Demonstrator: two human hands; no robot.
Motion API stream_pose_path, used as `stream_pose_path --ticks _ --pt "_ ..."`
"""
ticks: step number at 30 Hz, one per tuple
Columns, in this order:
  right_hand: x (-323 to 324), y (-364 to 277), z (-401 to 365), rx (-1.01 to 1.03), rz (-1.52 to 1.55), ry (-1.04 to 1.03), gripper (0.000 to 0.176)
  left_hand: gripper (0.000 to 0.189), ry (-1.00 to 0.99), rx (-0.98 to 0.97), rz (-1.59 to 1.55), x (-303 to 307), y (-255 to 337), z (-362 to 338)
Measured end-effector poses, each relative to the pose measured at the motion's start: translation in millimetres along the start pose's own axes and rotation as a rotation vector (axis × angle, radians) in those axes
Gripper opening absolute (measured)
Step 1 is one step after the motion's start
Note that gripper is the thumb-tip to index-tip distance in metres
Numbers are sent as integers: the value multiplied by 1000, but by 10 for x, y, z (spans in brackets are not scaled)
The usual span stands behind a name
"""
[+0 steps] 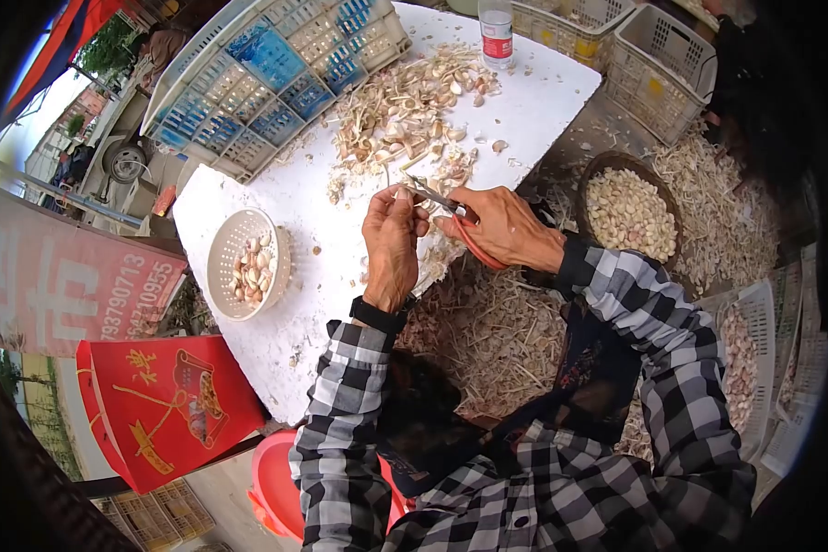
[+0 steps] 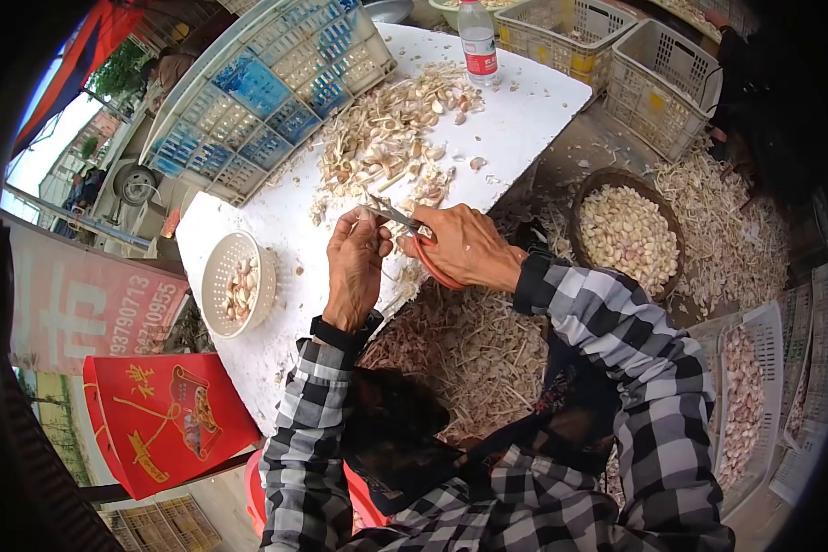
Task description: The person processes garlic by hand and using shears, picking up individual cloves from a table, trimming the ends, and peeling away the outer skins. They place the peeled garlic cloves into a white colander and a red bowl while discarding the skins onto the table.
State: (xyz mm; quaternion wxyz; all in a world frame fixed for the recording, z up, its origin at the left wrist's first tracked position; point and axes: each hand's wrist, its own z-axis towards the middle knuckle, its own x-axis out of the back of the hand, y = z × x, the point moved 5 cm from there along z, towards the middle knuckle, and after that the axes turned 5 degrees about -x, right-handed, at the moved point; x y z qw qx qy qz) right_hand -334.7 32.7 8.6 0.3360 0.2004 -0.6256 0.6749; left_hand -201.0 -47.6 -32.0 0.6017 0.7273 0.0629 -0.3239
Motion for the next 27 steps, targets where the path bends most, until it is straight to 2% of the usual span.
stream_pose_path --ticks 2,4,7,9,13,15,16,18,20,22,23,24,25,26,27 --pt "-2 14 27 -58 -3 -57 38 18 -19 -34 72 -33 -16 -15" --pt "10 28 35 -114 -5 -113 39 15 -22 -231 336 -72 79 -30" --pt "-27 48 28 -117 13 -162 40 12 -6 -294 471 -35 78 2" --pt "-91 101 13 -133 236 -208 40 10 -54 -329 636 -66 84 -31" --pt "-36 51 -38 -226 301 -273 40 9 -53 -435 753 -147 111 -111" --pt "-44 -3 -146 -545 625 -443 37 9 -46 -436 741 -143 125 -126" --pt "-40 3 -145 -545 618 -446 37 9 -46 -439 730 -146 135 -128" --pt "-44 -28 -122 -447 783 -488 35 9 -34 -444 670 -153 176 -132" --pt "-8 20 -39 -466 864 -505 35 9 31 -380 428 -62 201 -101" --pt "126 129 140 -522 1119 -427 35 10 136 -218 157 48 329 -84" --pt "139 205 235 -533 990 -329 34 9 130 -145 -24 130 337 -3" --pt "64 247 307 -536 976 -340 34 9 124 -73 -204 206 332 70" --pt "35 318 424 -459 678 -226 34 10 100 -25 -316 258 319 114" --pt "-11 330 531 -372 383 -110 36 20 55 34 -386 317 287 173" --pt "-11 375 591 -367 367 -114 36 20 56 26 -401 370 242 235"
